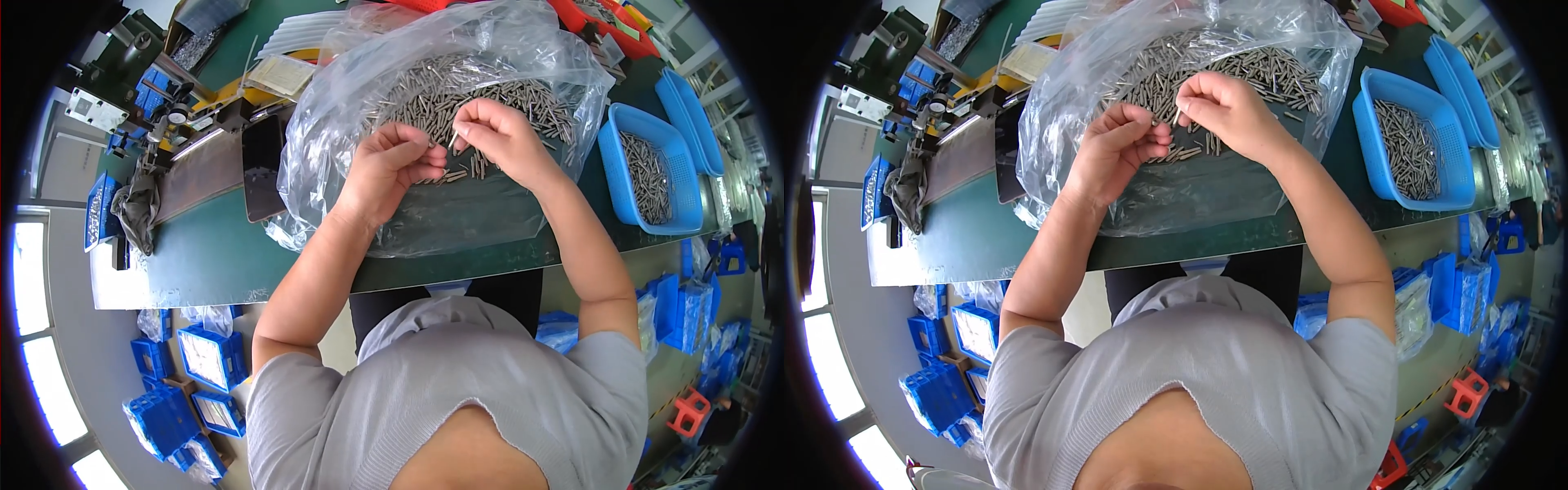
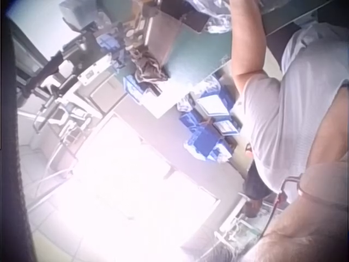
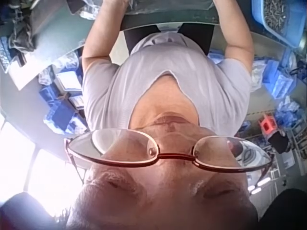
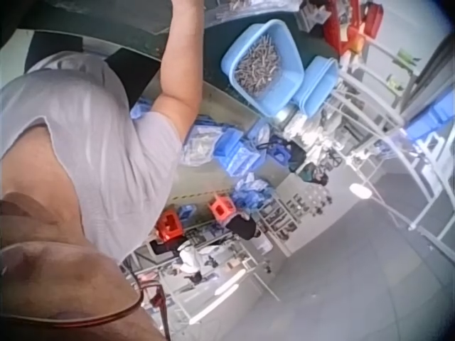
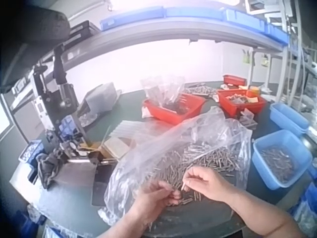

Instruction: Sorting small metal pins from a large bag into a plastic storage container.

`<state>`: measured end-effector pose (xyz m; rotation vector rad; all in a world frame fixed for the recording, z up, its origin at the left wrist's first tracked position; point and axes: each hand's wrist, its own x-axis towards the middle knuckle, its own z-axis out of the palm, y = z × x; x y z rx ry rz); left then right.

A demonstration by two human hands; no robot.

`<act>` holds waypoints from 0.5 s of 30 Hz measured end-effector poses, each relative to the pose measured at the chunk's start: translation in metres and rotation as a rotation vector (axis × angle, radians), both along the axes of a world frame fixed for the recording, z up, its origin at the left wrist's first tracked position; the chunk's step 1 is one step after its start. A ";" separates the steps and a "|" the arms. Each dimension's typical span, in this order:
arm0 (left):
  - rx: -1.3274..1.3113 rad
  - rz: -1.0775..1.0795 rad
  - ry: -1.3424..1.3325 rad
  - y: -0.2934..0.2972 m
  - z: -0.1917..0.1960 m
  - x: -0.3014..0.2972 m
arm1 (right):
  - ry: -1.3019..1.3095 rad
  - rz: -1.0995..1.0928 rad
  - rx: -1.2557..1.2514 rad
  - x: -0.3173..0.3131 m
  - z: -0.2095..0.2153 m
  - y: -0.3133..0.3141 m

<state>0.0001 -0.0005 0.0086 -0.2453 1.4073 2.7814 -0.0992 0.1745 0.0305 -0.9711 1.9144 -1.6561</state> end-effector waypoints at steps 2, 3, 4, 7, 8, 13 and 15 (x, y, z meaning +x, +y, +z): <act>-0.020 -0.041 -0.004 0.000 -0.001 0.000 | -0.093 0.012 -0.044 0.002 0.002 -0.001; -0.014 -0.062 0.007 0.000 -0.002 0.000 | -0.101 0.019 -0.063 0.004 0.002 -0.002; -0.009 -0.082 0.018 0.000 -0.003 0.000 | -0.110 0.027 -0.082 0.005 0.002 -0.004; 0.013 -0.073 0.025 0.003 0.000 0.000 | -0.009 0.022 -0.090 0.004 -0.006 -0.004; 0.013 -0.073 0.024 0.003 0.000 0.000 | -0.011 0.021 -0.090 0.003 -0.008 -0.004; -0.012 -0.072 0.010 0.004 0.000 0.000 | 0.028 -0.011 -0.084 0.003 -0.014 -0.004; 0.005 -0.064 0.015 0.004 -0.001 0.000 | 0.069 0.003 -0.057 0.009 -0.010 -0.007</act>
